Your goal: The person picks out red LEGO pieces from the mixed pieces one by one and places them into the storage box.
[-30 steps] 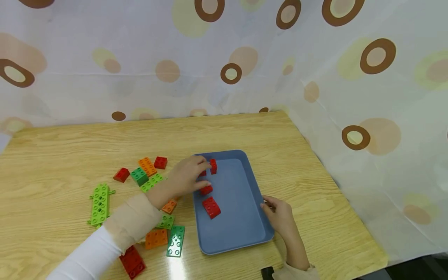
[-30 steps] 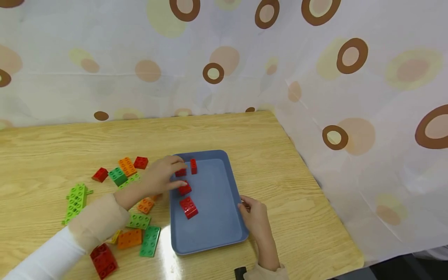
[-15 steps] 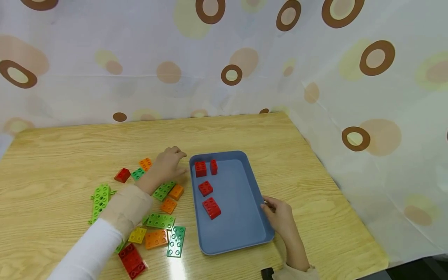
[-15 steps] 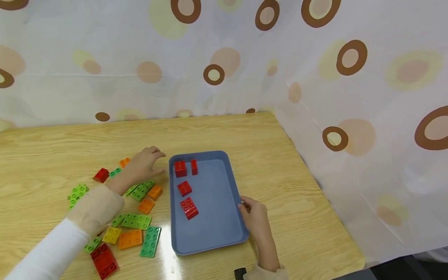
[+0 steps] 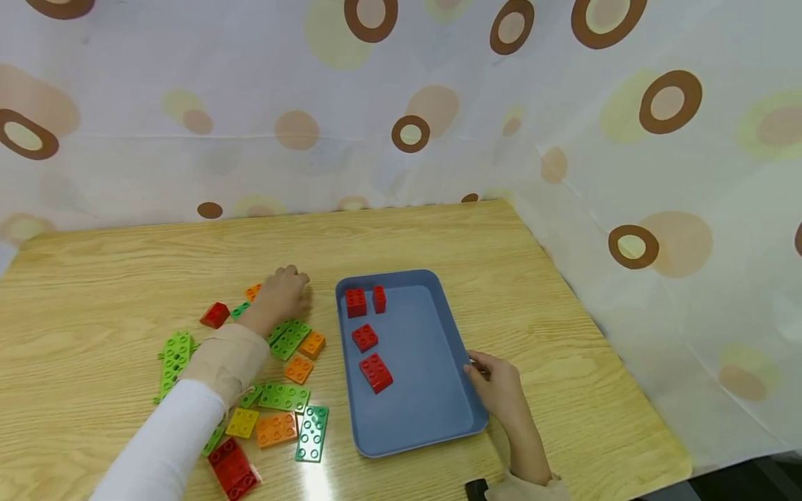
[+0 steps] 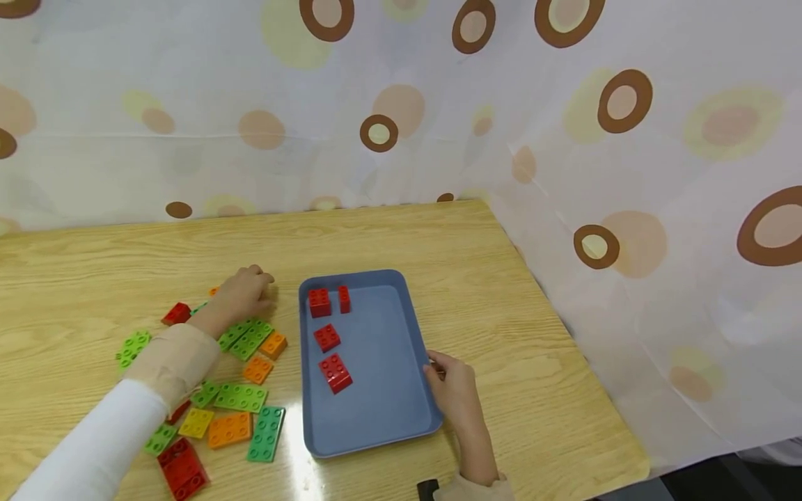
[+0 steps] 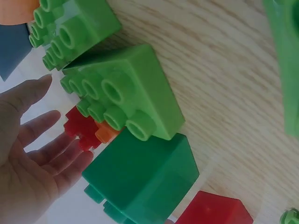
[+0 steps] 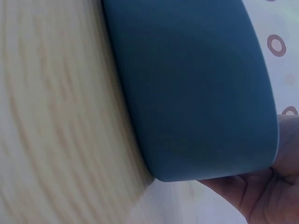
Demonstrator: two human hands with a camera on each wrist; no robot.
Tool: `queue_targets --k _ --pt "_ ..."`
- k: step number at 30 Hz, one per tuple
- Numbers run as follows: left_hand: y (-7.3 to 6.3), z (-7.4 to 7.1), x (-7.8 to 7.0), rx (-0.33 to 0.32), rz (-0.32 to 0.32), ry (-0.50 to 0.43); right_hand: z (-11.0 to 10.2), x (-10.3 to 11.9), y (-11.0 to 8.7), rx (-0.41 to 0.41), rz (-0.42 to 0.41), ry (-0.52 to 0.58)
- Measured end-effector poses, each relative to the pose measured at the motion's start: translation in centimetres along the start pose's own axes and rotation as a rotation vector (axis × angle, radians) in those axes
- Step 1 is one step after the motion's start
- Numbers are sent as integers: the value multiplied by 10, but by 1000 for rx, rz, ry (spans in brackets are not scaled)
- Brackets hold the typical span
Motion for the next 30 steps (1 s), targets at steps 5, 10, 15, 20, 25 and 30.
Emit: queue_targets --k 5,10,15,20,25,30 --pt "-1 1 3 22 -11 -42 1 1 0 5 -2 3" --pt "-4 4 8 46 -24 -72 1 1 0 4 -4 -9" --pt "-5 7 11 75 -40 -112 2 1 1 8 -2 -21" --pt "-5 8 11 83 -44 -110 2 0 1 10 4 -24" --pt "-5 7 11 78 -34 -123 2 0 1 12 6 -26" --pt "-3 4 9 48 -5 -121 0 0 1 7 4 -32"
Point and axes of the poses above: each hand's wrist, its own y-axis towards the middle knuckle, its own z-axis out of the palm, x = y × z, the point moved 8 cm from there along y, towards the middle knuckle, and after that the axes turned 6 degrees about z, right-handed, at the moved point
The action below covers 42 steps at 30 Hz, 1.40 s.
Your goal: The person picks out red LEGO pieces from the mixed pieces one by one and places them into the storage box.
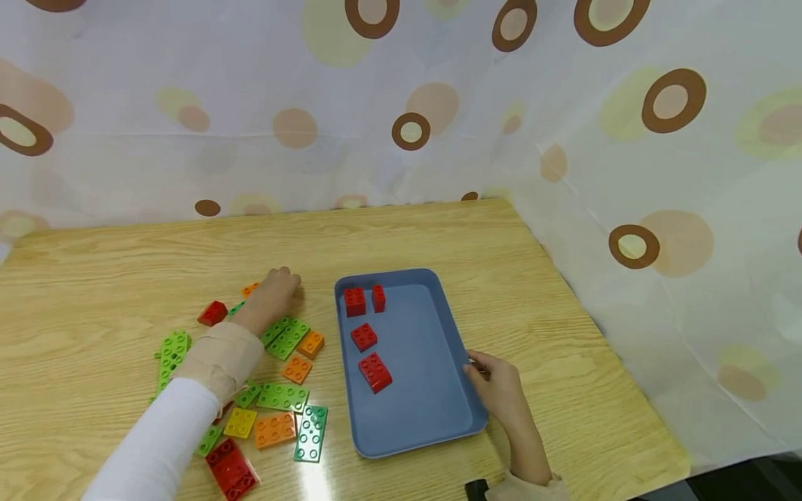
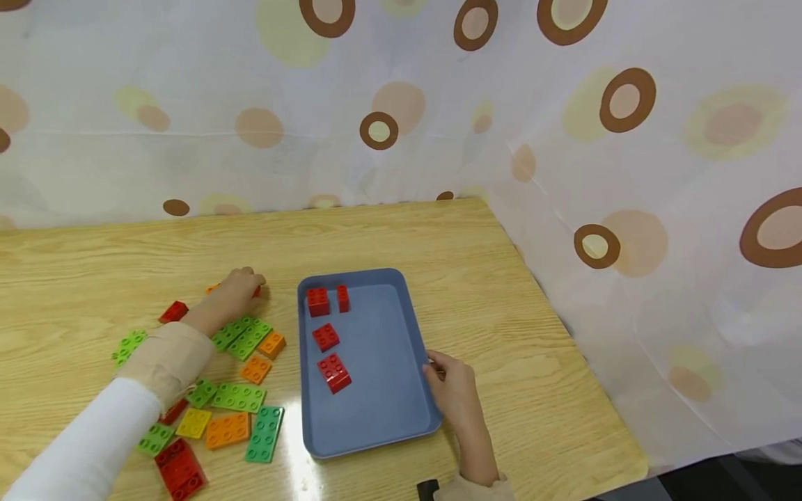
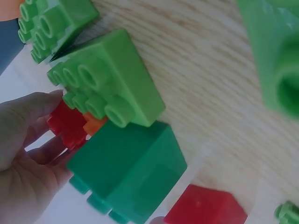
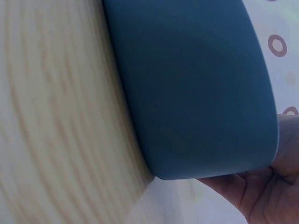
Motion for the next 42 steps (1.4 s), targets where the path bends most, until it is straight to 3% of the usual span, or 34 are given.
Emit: queue_targets --k 7,11,16,21,24,28,31,38,42 --pt "-1 -13 -11 -84 34 95 -1 0 0 0 -6 -6" --pt "0 -25 -25 -129 69 122 -1 -2 -1 6 -2 -7" --pt "3 -40 -59 -165 147 129 -3 -2 -1 1 -8 -10" --pt "5 -45 -107 -196 268 78 -5 -2 1 -4 -6 -10" --pt "7 -40 -137 -165 355 39 -5 -3 1 -6 -2 -9" --pt "10 -28 -163 -59 410 -10 -4 -3 3 -14 -9 -4" --pt "11 -17 -172 2 416 -36 -3 -2 4 -16 -15 -1" --pt "9 2 -183 -22 503 2 3 -2 3 11 4 4" --pt "10 12 -187 9 490 29 4 0 3 5 -11 9"
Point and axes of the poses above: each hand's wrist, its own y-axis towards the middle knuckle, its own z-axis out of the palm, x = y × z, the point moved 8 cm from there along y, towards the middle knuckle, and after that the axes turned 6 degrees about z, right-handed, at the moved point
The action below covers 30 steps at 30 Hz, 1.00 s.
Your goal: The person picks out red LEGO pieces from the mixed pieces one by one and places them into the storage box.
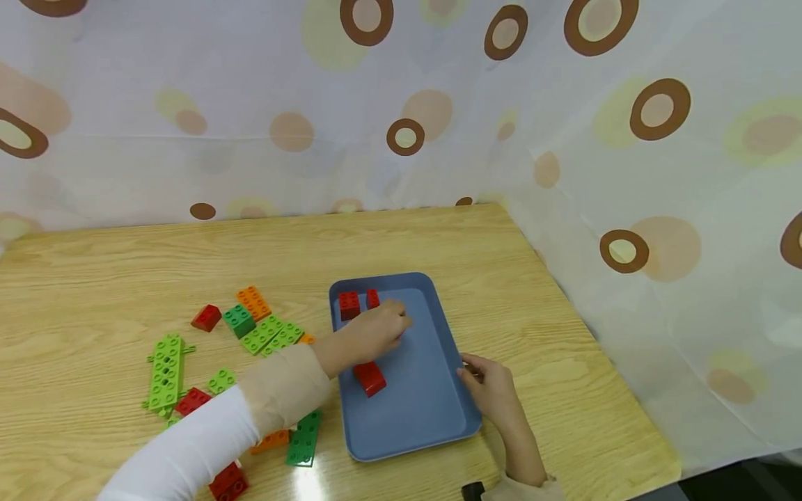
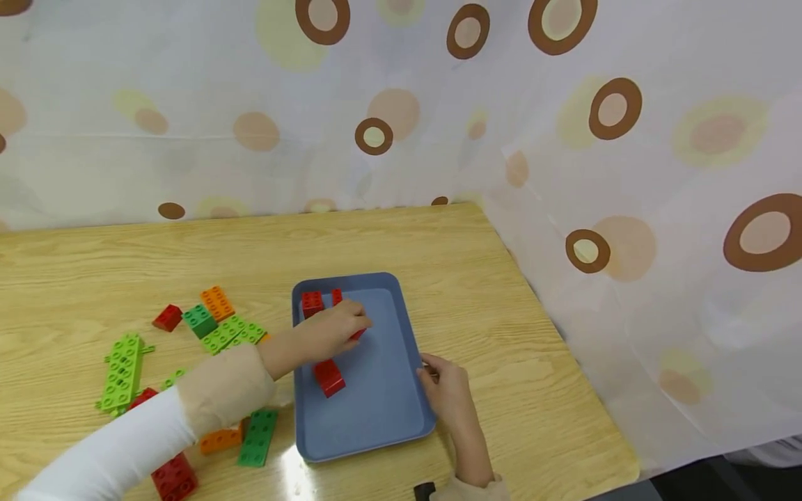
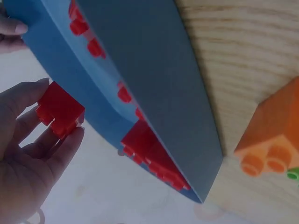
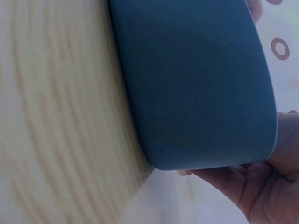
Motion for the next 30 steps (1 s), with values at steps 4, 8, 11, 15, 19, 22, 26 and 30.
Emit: queue_targets --k 4,8,11,15,19,22,26,30 --pt "3 13 2 62 -41 16 1 2 0 1 -10 4" --pt "5 27 3 104 -51 58 1 3 0 4 -12 8" --pt "7 35 3 119 -53 78 0 3 -1 7 -10 7" --pt "8 44 4 145 -62 107 0 3 -1 11 -7 4" --pt "7 49 7 179 -84 106 0 4 -1 11 -7 2" --pt "7 50 8 180 -90 89 0 4 -1 12 -6 4" --pt "8 50 9 165 -86 65 0 3 -1 15 -1 3" --pt "8 50 8 158 -78 56 0 2 -1 15 0 2"
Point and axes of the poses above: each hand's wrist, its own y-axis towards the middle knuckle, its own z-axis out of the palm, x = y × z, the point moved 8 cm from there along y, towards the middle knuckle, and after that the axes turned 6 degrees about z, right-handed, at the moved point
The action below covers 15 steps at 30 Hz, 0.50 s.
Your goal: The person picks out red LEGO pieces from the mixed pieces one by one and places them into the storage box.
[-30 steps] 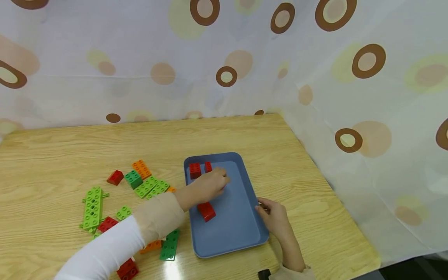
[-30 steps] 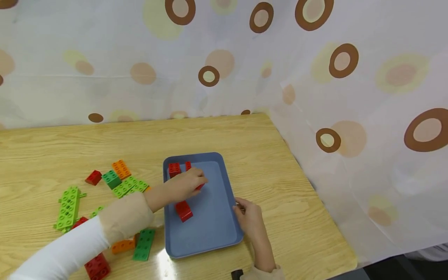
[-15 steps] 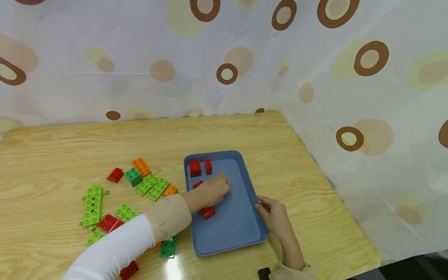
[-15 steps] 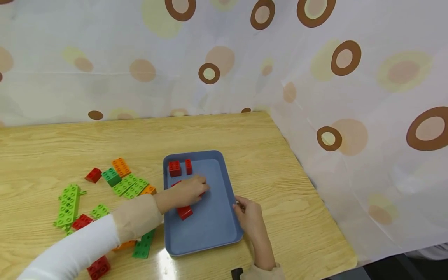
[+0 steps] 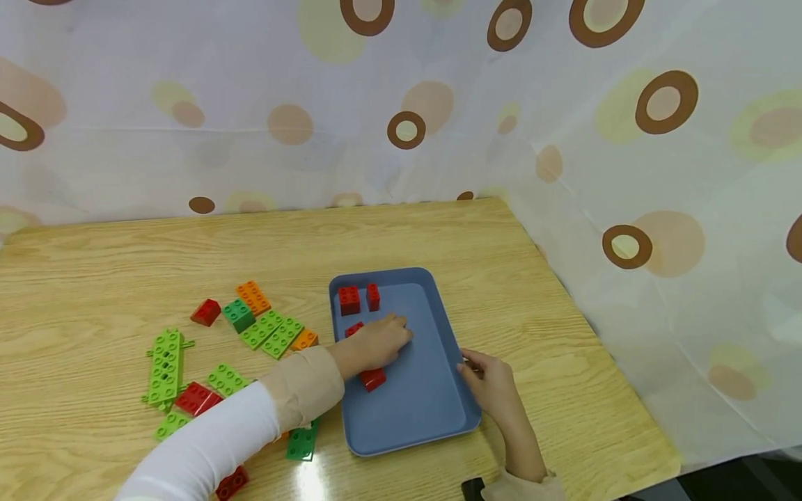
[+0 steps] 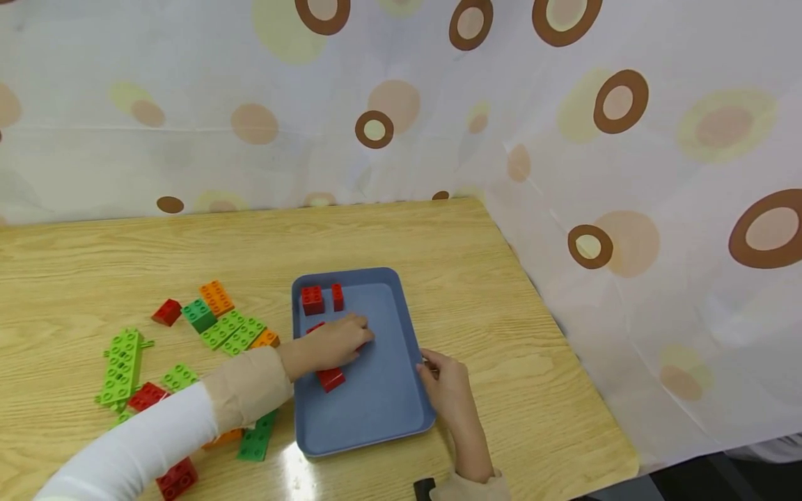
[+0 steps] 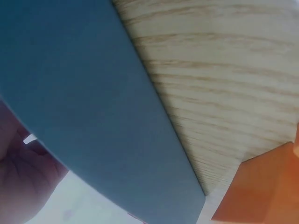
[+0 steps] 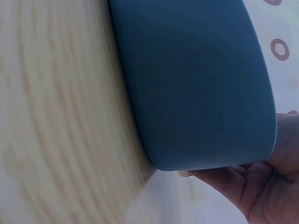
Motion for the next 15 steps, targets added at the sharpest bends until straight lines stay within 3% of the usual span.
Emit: queue_targets --k 6,8,15 --pt "-1 -1 -1 2 11 17 1 -1 -1 3 1 -2" --pt "-3 -6 -1 -25 26 7 1 -1 -1 5 2 -2" --pt "-25 -49 7 -236 78 -36 0 0 1 -7 -7 -8"
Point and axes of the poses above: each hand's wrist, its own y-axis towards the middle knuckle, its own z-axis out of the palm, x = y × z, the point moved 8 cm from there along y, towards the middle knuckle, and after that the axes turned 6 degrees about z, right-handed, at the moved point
